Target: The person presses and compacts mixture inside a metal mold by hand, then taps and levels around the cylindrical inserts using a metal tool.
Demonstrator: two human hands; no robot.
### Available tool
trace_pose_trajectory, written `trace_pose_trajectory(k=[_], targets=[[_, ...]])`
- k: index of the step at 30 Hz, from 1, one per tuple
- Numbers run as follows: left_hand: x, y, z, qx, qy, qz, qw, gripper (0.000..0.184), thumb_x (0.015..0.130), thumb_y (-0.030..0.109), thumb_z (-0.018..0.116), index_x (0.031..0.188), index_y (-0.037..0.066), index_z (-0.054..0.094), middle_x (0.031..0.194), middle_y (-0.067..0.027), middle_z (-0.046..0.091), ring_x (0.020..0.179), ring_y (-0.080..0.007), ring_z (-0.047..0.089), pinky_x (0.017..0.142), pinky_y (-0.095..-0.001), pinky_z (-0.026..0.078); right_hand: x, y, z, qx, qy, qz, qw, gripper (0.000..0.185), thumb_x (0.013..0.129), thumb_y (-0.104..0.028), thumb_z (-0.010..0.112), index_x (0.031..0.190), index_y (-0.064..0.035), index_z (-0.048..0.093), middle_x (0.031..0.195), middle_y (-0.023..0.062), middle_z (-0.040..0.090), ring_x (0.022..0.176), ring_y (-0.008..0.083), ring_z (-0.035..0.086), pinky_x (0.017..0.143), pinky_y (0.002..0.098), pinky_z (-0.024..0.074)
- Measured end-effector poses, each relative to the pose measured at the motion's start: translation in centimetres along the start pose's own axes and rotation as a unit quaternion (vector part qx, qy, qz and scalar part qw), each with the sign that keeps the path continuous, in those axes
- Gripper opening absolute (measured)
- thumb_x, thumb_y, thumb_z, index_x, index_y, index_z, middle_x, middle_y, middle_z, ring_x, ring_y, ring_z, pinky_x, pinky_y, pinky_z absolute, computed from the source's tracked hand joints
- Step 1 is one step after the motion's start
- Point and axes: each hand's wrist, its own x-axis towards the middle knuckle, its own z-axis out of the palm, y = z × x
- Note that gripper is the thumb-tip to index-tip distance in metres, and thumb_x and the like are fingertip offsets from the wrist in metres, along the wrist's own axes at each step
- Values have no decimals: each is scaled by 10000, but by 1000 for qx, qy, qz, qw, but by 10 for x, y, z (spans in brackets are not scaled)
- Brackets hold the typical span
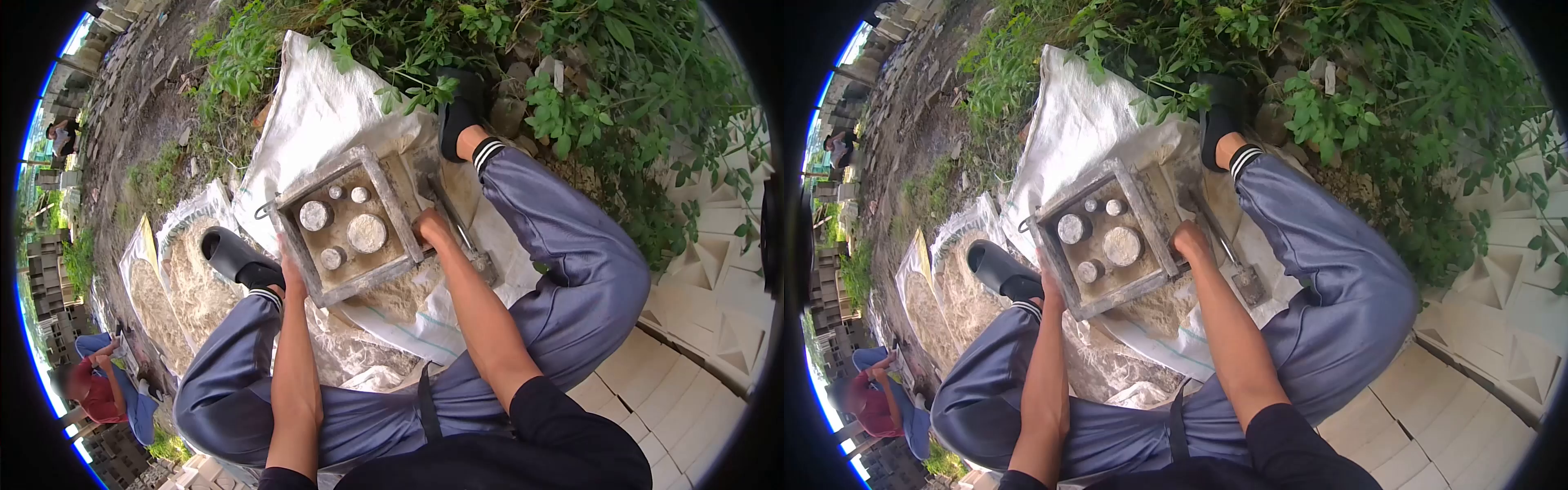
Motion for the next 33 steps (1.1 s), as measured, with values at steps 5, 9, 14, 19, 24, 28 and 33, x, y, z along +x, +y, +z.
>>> trace_pose_trajectory(k=[5,9,14,19,24,28,33], targets=[[-8,6,15,36,42,14,998,797,898,692,350,1426,96,344,1332,-58,470,1156,-215,480,1002,-347,376,29,17,22,74,-64,23,995,104,673,-44,645,731,43,643,717,261,615,616,351,610,533,438,464],[-23,18,42,65,86,33,994,787,908,683,335,1411,78,377,1295,-66,508,1122,-223,509,991,-339,376,13,12,7,207,-42,103,972,169,669,-26,653,818,54,645,786,244,643,636,339,625,538,425,470],[-27,8,37,348,231,118,901,851,901,693,322,1305,-36,494,1137,-220,619,1066,-309,570,943,-364,394,-50,-26,-25,171,230,-119,951,220,819,-84,529,999,-7,629,928,223,647,812,384,628,713,435,480],[-74,-7,66,358,268,77,891,782,934,626,317,1271,-51,517,1170,-285,586,1132,-371,543,945,-409,392,-120,-21,-11,391,512,8,765,135,829,-46,432,842,-1,559,813,208,612,764,386,594,736,447,454],[-105,-62,63,334,437,-79,831,542,952,372,308,1317,-2,454,1294,-247,509,1176,-354,527,968,-427,431,-129,43,83,622,79,167,761,232,820,-25,459,1008,56,569,932,191,634,812,372,630,780,441,479],[-120,-120,74,48,271,-143,951,360,837,102,421,1146,-56,517,1088,-169,555,869,-298,605,696,-410,536,-82,45,150,622,-23,136,771,387,797,-33,468,1153,112,515,1095,217,601,977,374,600,843,469,471],[-103,-168,62,13,227,-126,966,347,835,112,459,1147,-25,527,1063,-144,552,808,-259,585,649,-388,530,-90,35,124,648,-6,191,738,474,779,-68,474,1208,133,488,1174,248,570,1104,356,557,888,393,451]])
